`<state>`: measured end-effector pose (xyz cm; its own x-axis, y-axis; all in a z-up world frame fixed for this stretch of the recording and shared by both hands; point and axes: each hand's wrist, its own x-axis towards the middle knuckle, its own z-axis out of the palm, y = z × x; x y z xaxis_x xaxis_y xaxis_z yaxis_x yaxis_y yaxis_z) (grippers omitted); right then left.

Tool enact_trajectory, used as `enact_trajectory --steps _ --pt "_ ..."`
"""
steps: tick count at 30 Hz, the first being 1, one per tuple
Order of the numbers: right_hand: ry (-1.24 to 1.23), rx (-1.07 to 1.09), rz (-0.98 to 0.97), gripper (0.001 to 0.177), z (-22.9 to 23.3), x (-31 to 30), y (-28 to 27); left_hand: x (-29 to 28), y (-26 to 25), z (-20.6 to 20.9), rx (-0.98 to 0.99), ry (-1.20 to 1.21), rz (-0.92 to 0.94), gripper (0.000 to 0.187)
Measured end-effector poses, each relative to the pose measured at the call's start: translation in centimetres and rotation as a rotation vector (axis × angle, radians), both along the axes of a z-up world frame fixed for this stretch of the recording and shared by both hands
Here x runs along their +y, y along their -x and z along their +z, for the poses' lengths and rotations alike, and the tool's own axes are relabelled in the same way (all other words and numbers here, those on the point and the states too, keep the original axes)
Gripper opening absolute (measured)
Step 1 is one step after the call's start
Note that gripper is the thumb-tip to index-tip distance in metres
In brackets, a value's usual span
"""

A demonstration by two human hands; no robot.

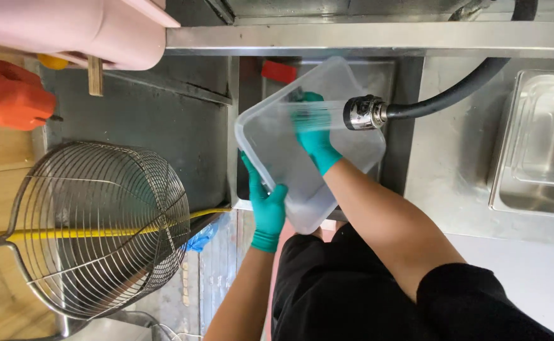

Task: Wash plastic containers and prepare pineapple for processing.

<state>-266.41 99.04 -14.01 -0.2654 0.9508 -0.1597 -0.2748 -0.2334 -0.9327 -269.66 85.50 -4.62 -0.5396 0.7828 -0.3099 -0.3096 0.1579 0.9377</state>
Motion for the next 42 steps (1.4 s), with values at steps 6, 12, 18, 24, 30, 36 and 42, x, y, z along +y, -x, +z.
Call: enact_trajectory --steps 6,12,18,24,30,36,42 --pt "0.275 0.153 -0.111 0.03 -2.8 0.2 -0.7 1.1 -0.2 -0.4 -0.071 0.026 -0.039 0.104" --pt "0.132 0.025 -0.024 0.025 -1.5 0.7 -1.2 2.6 -0.7 2.2 0.39 0.236 -0.191 0.102" --pt "0.129 0.144 0.082 0.027 0.1 2.0 -2.3 3.2 -0.8 2.9 0.571 0.198 -0.193 0.103" --pt "0.567 0.53 0.188 0.011 -4.6 -1.3 -4.7 1.5 0.0 -0.7 0.423 0.226 -0.124 0.1" --pt "0.492 0.36 0.298 0.013 -12.9 -1.6 -9.2 1.7 0.5 0.7 0.169 -0.1 -0.007 0.103" --pt "-0.243 0.138 0.365 0.01 -1.1 -1.4 -7.8 3.6 1.3 2.1 0.335 -0.046 0.022 0.112" --pt "-0.241 -0.354 0.315 0.021 -6.6 0.8 -9.0 3.9 2.7 2.0 0.377 -0.137 -0.021 0.11"
